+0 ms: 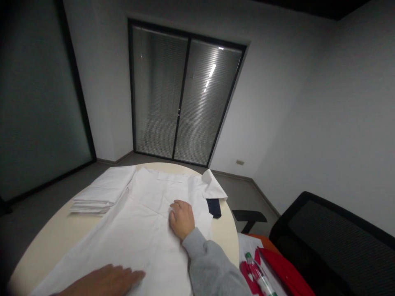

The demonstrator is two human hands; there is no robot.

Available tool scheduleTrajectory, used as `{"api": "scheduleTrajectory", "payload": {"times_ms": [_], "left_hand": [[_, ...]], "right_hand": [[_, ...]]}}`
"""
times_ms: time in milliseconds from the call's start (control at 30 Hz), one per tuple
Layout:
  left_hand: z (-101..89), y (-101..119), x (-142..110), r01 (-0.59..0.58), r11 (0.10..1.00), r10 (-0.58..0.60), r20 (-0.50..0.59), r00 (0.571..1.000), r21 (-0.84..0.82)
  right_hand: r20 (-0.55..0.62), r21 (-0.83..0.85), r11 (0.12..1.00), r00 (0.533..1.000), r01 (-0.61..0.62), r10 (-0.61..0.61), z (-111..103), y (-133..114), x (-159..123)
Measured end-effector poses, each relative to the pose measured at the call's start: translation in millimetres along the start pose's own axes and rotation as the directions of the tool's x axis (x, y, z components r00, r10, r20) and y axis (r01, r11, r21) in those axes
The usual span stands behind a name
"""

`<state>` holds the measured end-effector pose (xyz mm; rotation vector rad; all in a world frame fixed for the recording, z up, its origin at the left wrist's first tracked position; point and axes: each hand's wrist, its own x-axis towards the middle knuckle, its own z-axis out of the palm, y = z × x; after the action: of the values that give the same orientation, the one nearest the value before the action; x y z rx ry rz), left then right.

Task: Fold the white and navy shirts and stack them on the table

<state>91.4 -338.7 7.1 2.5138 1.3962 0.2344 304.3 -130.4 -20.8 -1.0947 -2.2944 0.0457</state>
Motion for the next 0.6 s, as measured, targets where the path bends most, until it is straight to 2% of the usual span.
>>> {"api": "scheduleTrajectory", "payload": {"times_ms": [100, 167, 233, 300, 400, 467, 533, 600], "left_hand": [[-53.2, 6, 45, 0.134, 0.988, -0.136, 0.016, 0.991, 0.075], [-66.0, -1, 87, 0.201, 0.959, -0.216, 0.056, 0.975, 0.200], [-59.0, -15, 124, 0.253, 0.939, -0.268, 0.034, 0.963, 0.233], [-40.4, -28, 150, 0.260, 0.941, -0.266, -0.001, 0.964, 0.216], [-11.6, -37, 167, 0.268, 0.943, -0.259, -0.068, 0.963, 0.196], [-1.0, -37, 173, 0.277, 0.941, -0.264, -0.094, 0.960, 0.194], [-1.9, -36, 179, 0.289, 0.938, -0.271, -0.113, 0.956, 0.189], [-17.6, -40, 188, 0.330, 0.928, -0.304, -0.163, 0.939, 0.171]], "right_hand": [[-0.074, 0.081, 0.997, 0.997, -0.014, 0.020, 18, 9, -5], [-0.179, 0.105, 0.993, 0.981, -0.053, 0.071, 18, 21, -4], [-0.296, 0.117, 0.990, 0.949, -0.080, 0.112, 14, 31, -3], [-0.376, 0.125, 0.990, 0.921, -0.061, 0.104, 8, 37, -3], [-0.432, 0.128, 0.992, 0.901, 0.019, 0.039, 4, 37, -6], [-0.443, 0.128, 0.989, 0.897, 0.076, -0.011, 4, 34, -9], [-0.432, 0.129, 0.983, 0.899, 0.133, -0.065, 3, 30, -11], [-0.401, 0.129, 0.973, 0.907, 0.190, -0.124, 2, 26, -13]]}}
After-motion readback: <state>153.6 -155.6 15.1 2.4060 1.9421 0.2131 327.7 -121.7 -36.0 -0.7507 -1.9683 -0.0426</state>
